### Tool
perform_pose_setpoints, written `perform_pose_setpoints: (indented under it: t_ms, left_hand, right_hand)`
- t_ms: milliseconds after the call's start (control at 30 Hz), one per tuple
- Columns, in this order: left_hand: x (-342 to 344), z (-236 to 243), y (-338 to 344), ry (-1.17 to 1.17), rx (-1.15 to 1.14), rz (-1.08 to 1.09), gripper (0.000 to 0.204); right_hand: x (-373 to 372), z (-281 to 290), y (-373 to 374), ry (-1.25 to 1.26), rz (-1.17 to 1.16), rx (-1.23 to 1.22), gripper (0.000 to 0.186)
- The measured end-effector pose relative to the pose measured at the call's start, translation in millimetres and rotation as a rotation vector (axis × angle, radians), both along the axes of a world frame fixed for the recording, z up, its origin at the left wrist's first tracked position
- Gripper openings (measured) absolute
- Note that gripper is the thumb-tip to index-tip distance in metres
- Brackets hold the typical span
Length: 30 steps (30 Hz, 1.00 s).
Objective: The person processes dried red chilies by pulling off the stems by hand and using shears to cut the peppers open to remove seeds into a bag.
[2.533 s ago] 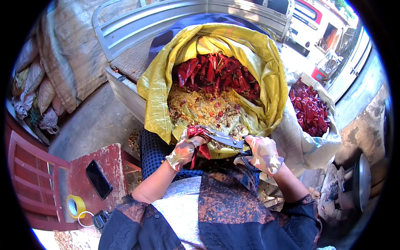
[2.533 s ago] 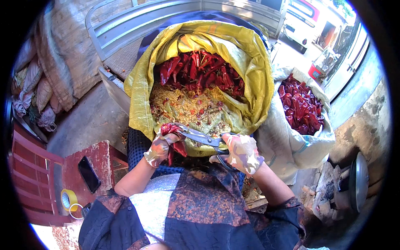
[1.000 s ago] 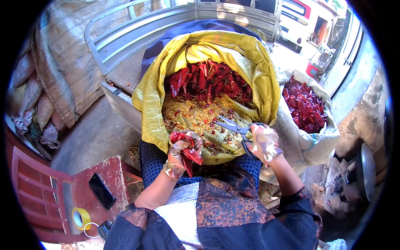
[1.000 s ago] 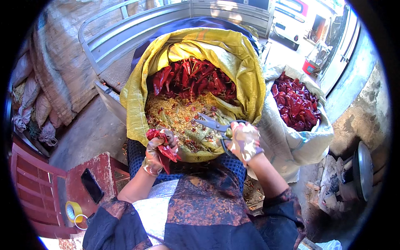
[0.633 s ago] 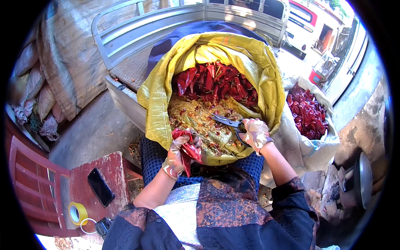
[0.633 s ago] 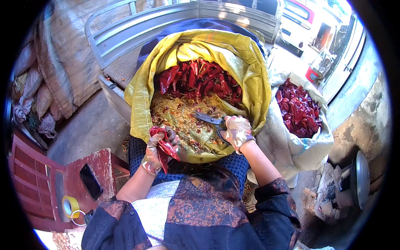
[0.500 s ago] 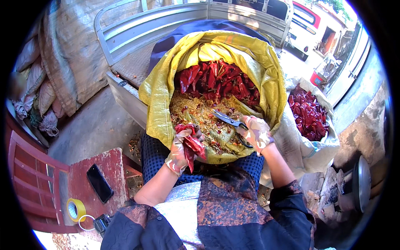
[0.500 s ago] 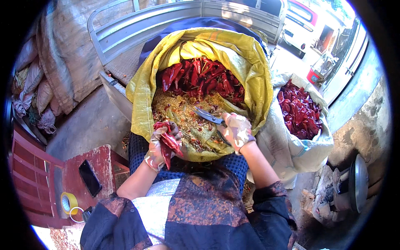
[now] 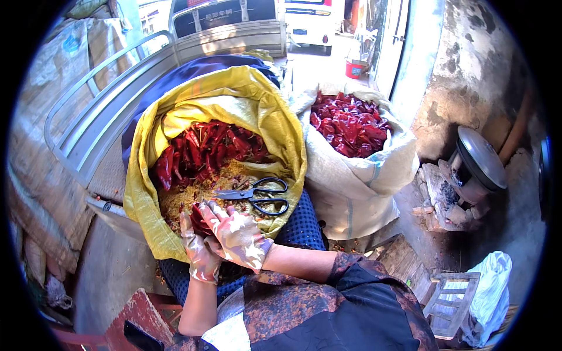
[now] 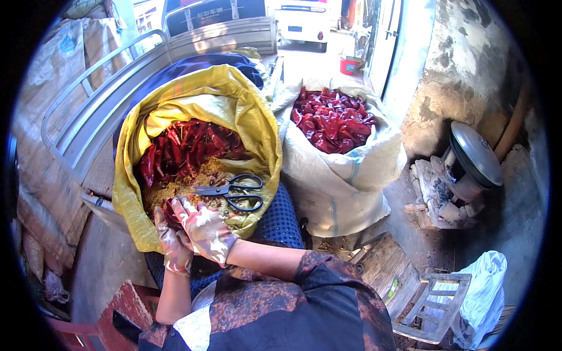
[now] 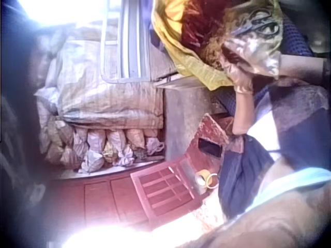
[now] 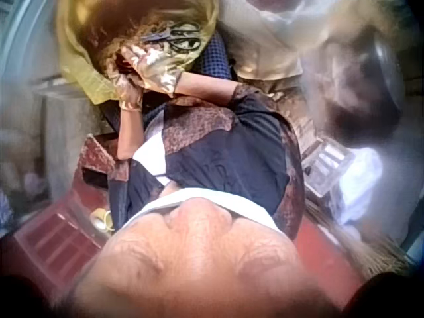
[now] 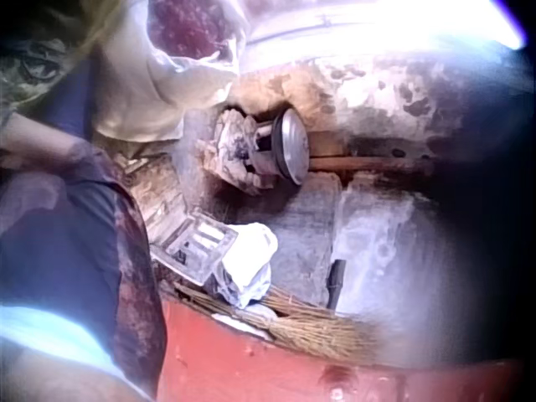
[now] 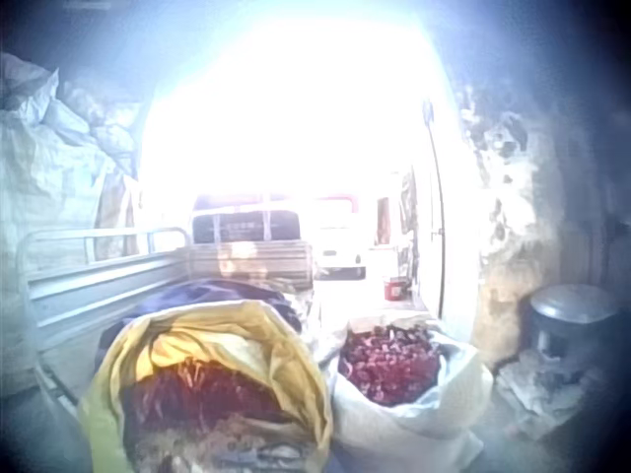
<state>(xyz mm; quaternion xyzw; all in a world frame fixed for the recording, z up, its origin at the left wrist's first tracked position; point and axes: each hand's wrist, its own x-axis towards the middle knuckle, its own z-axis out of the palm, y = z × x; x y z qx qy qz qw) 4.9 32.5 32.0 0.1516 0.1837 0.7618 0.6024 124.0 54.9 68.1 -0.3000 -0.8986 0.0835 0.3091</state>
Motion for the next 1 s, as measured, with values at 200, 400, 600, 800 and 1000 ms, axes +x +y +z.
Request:
perform_pose_setpoints:
  t_ms: [200,400,600,800,1000]
  left_hand:
    - [9,0,22,0.088,0.12,-0.021,0.045]
    - [54,51,41,0.044,0.242,-0.261,0.039]
    - [91,69,67,-0.016,0.303,-0.414,0.035]
    - [121,78,83,0.073,0.218,-0.406,0.066]
    - [120,52,81,-0.112,0.073,-0.515,0.068]
  right_hand:
    - [17,11,26,0.099,-0.025,0.119,0.068]
    - [48,28,60,0.329,-0.013,0.182,0.062]
    - [83,40,86,0.449,-0.078,0.145,0.052]
    - [161,65,151,0.571,-0.445,0.265,0.035]
    - [276,47,256,-0.445,-1.057,-0.014,0.062]
